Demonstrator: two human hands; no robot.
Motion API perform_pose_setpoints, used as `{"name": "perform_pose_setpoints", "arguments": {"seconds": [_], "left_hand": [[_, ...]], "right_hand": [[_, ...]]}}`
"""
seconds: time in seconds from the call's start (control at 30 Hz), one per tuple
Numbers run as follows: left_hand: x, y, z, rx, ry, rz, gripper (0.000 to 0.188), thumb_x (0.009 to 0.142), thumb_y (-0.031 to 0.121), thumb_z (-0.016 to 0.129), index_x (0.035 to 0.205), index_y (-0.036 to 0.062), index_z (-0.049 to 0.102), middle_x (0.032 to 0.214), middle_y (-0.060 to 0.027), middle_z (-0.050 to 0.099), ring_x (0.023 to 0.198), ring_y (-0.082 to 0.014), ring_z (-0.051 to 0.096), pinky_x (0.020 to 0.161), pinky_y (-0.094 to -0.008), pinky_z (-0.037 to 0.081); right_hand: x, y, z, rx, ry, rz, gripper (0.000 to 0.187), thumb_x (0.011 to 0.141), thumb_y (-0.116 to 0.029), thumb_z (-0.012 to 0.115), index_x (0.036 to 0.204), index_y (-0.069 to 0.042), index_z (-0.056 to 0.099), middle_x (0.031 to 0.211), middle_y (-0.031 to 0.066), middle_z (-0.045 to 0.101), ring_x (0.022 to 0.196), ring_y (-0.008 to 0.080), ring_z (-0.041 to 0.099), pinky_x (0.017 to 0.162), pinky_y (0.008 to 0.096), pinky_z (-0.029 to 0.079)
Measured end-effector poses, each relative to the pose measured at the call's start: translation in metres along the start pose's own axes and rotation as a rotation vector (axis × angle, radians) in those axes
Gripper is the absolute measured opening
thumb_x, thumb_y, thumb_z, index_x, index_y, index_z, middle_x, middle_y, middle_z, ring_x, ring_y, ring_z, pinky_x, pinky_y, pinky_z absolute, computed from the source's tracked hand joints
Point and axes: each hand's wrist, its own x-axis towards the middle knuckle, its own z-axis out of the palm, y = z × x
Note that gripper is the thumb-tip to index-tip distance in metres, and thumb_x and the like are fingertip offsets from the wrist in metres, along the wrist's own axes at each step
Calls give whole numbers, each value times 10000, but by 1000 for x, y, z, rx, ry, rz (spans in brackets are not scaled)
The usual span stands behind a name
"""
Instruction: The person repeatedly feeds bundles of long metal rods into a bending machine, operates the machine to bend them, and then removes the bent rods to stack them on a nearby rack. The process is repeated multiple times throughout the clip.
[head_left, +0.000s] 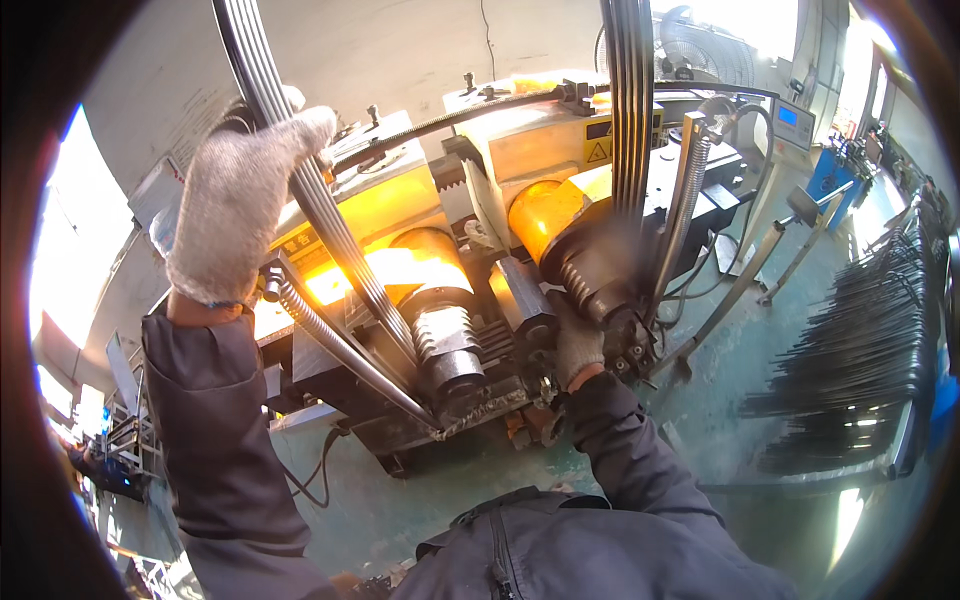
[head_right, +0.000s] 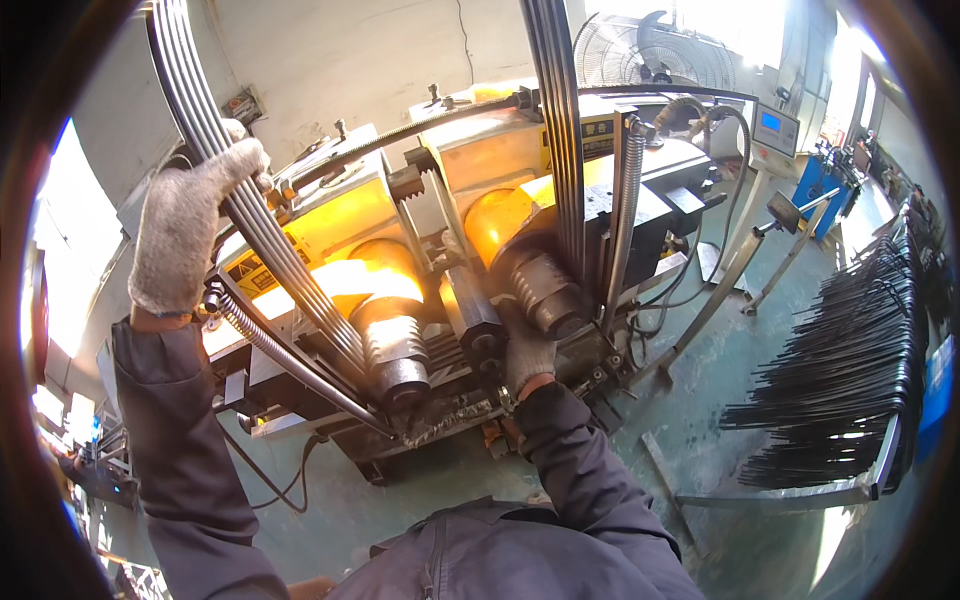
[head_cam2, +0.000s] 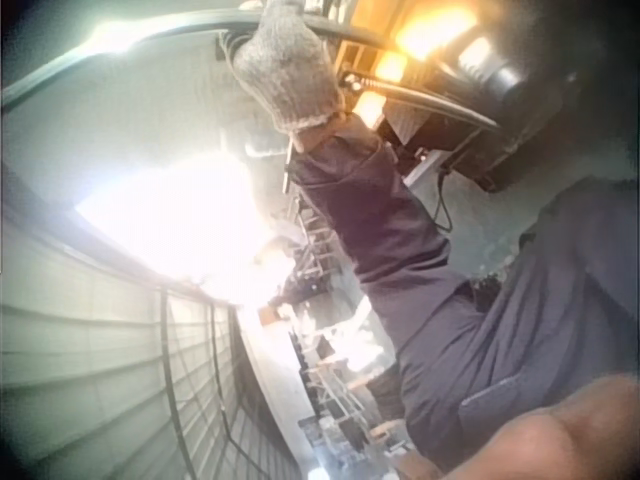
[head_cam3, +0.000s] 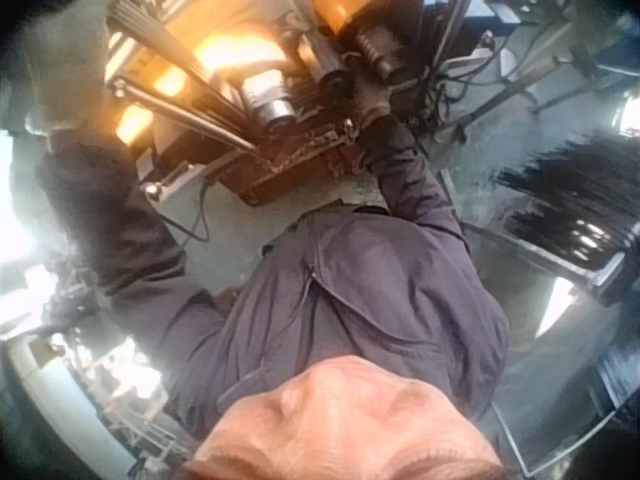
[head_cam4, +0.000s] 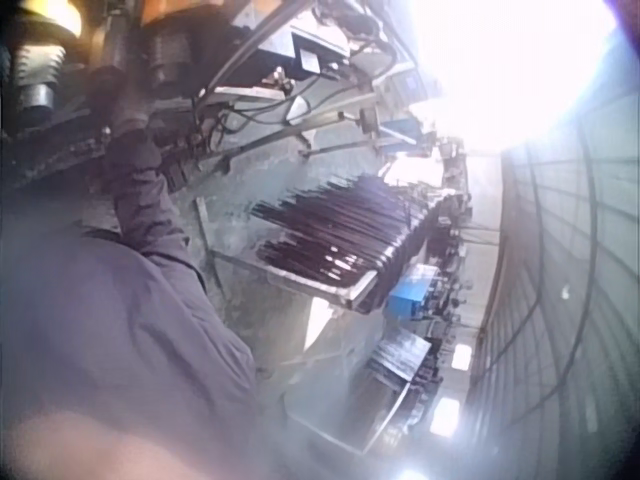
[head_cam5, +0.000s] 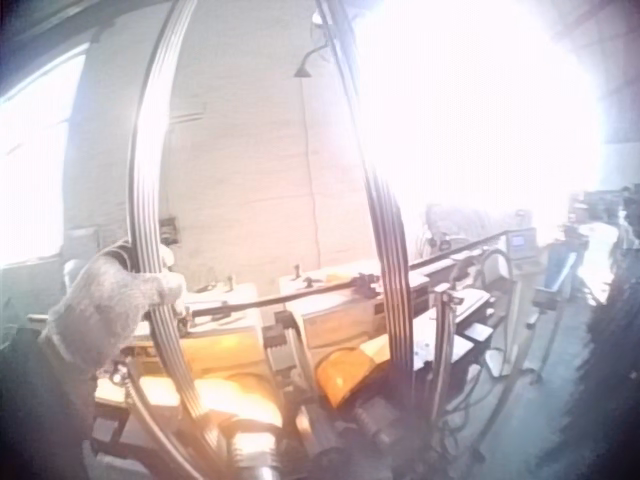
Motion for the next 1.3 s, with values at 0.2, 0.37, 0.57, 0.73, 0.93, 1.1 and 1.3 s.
{"name": "perform_pose_setpoints", "arguments": {"seconds": [0.2, 0.37, 0.57, 0.73, 0.93, 1.1, 1.3], "left_hand": [[7, 13, -1, 26, 52, 25, 446, 1075, 275, 783, 1372, -43, 684, 1049, -101, 783, 961, -170, 781, 836, -306, 656], [-12, -15, -4, -129, -26, -34, 399, 1078, 189, 724, 1411, -16, 641, 1040, -104, 779, 927, -186, 791, 808, -304, 671], [-15, -19, -35, 611, -312, 410, 246, 1114, 65, 669, 1236, -71, 834, 1171, -149, 857, 1066, -190, 836, 938, -319, 675], [-20, -29, -50, 435, -296, 139, 310, 1128, 95, 649, 1351, -55, 803, 1267, -163, 844, 1153, -197, 819, 1047, -348, 648], [-22, -32, -53, 299, -247, 0, 332, 1113, 198, 716, 1351, -22, 787, 1264, -135, 819, 1189, -211, 789, 1097, -372, 627], [-24, -13, -38, 571, -267, 53, 350, 1097, 199, 747, 1379, -9, 742, 1267, -99, 793, 1201, -193, 768, 1063, -351, 636], [-24, -22, -43, 216, -132, -169, 320, 1119, 191, 717, 1347, -15, 804, 1287, -96, 812, 1209, -196, 771, 1117, -364, 609]], "right_hand": [[14, 18, -14, -148, -25, -75, 313, 1083, -308, 755, 1260, -51, 779, 1060, 72, 786, 826, 198, 798, 632, 360, 612], [43, 58, -36, -179, -105, -329, 335, 1106, -200, 695, 1390, -28, 740, 1060, 102, 799, 819, 237, 812, 682, 356, 625], [49, 81, -51, -38, -71, -107, 341, 1096, -133, 667, 1407, -7, 731, 1081, 95, 810, 809, 230, 808, 674, 359, 616], [56, 90, -60, -176, -138, -349, 323, 1068, -58, 653, 1364, 20, 758, 1122, 101, 812, 861, 214, 804, 734, 355, 617], [47, 77, -61, -608, -167, -570, 376, 1074, 5, 656, 1427, -85, 751, 1337, 106, 749, 1257, 267, 733, 1047, 379, 575], [21, 41, -39, -133, -134, -48, 364, 1095, -32, 603, 1436, -14, 731, 1345, 132, 741, 1231, 253, 719, 1045, 389, 557], [21, 44, -40, -466, -165, -154, 560, 1077, 43, 495, 1593, -83, 674, 1554, 217, 675, 1409, 350, 654, 1211, 409, 496]]}}
